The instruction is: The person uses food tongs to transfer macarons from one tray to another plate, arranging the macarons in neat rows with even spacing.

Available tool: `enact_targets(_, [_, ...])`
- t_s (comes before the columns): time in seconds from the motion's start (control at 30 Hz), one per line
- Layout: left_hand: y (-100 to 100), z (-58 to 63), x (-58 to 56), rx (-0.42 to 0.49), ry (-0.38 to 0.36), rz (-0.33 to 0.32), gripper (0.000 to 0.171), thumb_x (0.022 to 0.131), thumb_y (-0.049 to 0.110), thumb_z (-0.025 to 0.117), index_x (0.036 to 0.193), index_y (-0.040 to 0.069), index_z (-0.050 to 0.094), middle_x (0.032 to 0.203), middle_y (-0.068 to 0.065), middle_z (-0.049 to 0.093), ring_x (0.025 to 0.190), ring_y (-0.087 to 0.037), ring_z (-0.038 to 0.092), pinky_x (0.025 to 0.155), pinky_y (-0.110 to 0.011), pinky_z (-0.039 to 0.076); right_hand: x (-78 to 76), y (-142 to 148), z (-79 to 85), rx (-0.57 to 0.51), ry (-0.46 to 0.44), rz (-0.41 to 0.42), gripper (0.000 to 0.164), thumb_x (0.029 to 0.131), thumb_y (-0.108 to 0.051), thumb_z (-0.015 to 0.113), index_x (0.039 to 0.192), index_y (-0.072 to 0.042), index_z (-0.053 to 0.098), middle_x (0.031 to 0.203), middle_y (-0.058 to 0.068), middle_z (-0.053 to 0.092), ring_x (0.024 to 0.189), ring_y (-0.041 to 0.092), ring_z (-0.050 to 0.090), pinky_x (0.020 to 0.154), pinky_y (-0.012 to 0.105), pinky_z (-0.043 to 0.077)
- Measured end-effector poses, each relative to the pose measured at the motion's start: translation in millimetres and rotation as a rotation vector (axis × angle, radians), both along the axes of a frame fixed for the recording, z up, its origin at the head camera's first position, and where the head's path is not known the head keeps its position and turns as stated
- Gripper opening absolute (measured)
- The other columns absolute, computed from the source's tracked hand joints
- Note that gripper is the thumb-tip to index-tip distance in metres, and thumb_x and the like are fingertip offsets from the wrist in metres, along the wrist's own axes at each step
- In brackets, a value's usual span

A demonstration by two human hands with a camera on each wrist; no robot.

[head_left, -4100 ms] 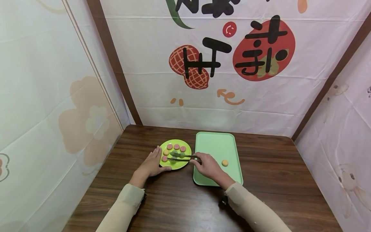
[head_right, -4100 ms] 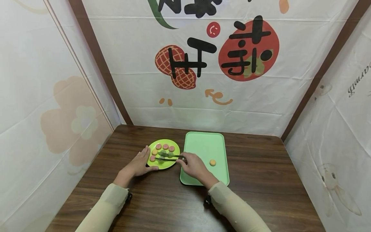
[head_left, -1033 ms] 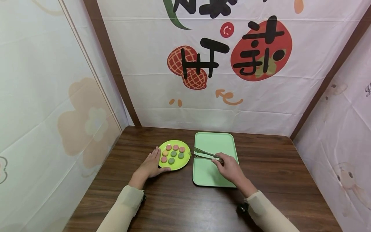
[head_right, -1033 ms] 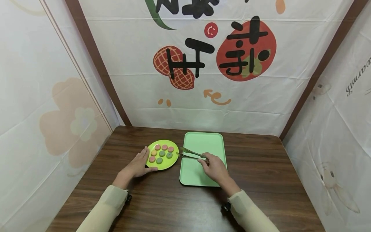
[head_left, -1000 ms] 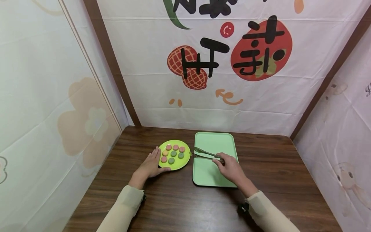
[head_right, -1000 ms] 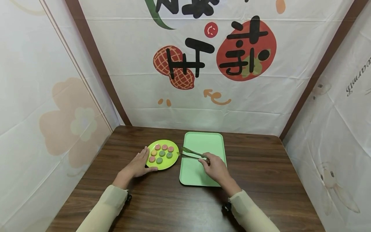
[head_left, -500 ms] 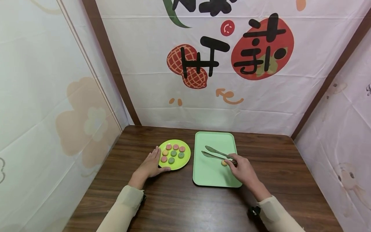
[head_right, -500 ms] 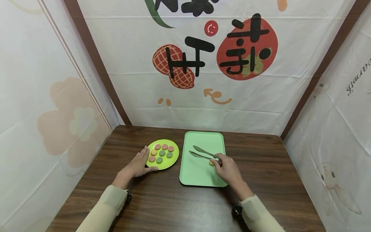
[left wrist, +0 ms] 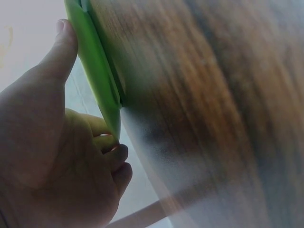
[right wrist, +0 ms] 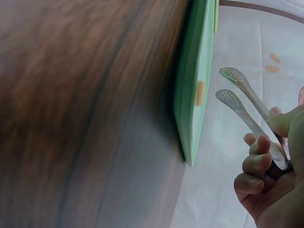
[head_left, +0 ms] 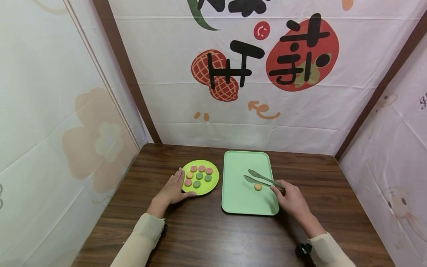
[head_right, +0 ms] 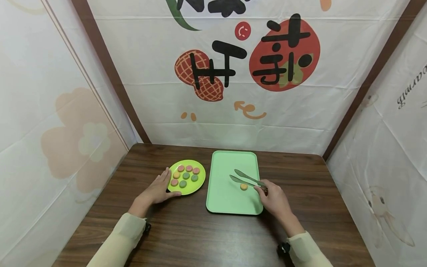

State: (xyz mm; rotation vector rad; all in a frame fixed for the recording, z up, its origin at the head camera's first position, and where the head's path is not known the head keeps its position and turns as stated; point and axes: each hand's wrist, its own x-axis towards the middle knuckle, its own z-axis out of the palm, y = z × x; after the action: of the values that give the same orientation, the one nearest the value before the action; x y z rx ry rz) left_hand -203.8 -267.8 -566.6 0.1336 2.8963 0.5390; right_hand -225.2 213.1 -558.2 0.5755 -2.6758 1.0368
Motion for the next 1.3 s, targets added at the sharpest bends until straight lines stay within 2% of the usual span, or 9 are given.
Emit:
enact_targets(0.17, [-0.3, 0.7, 1.0, -0.003, 0.001, -0.003, 0.122, 0.096, 0.067, 0.07, 0.167, -0.011, 0.009, 0.176, -0.031, 0.002, 0.164, -0.045, 0.01, 0.134, -0.055, 0.013, 5.2, 7.5, -1.2, 0.004, -0.004, 0.005, 0.024, 0.104, -0.023, 0.075, 0.119, -0.004, 0.075, 0.087, -0.002, 0.072, 0.064, 0.007, 0.054, 0.058, 0.027, 0.048])
enact_targets(0.27, [0.7, 1.6, 2.9, -0.001, 0.003, -0.001, 0.122, 0.096, 0.067, 0.071, 0.167, -0.011, 0.01, 0.176, -0.031, 0.003, 0.164, -0.045, 0.01, 0.134, -0.055, 0.014, 8.9, 10.6, -2.0, 0.008, -0.01, 0.004, 0.027, 0.105, -0.025, 0.074, 0.12, -0.003, 0.074, 0.085, -0.004, 0.07, 0.063, 0.006, 0.052, 0.057, 0.026, 0.046])
enact_targets(0.63, [0.7, -0.3, 2.0, -0.001, 0.001, -0.004, 0.122, 0.096, 0.067, 0.07, 0.168, -0.01, 0.009, 0.176, -0.03, 0.001, 0.164, -0.044, 0.009, 0.134, -0.055, 0.013, 16.7, 18.4, -0.4, 0.02, -0.027, -0.001, 0.024, 0.105, -0.021, 0.074, 0.12, -0.003, 0.074, 0.079, -0.005, 0.064, 0.061, 0.01, 0.051, 0.055, 0.026, 0.044])
enact_targets(0.87, [-0.8, -1.2, -0.2, -0.007, 0.005, -0.006, 0.122, 0.096, 0.068, 0.069, 0.168, -0.01, 0.008, 0.176, -0.03, 0.0, 0.164, -0.045, 0.009, 0.134, -0.055, 0.013, 21.5, 23.0, 1.2, 0.027, -0.038, -0.014, 0.024, 0.104, -0.019, 0.074, 0.12, -0.002, 0.073, 0.081, -0.004, 0.066, 0.061, 0.007, 0.048, 0.055, 0.026, 0.042])
enact_targets(1.3, [-0.8, -1.1, 0.8, -0.004, 0.009, -0.001, 0.123, 0.096, 0.068, 0.07, 0.168, -0.01, 0.008, 0.176, -0.03, 0.001, 0.164, -0.044, 0.009, 0.134, -0.055, 0.013, 28.0, 26.2, -2.5, 0.037, -0.009, -0.039, 0.023, 0.104, -0.023, 0.075, 0.117, -0.004, 0.075, 0.075, -0.005, 0.061, 0.059, 0.005, 0.044, 0.055, 0.025, 0.04])
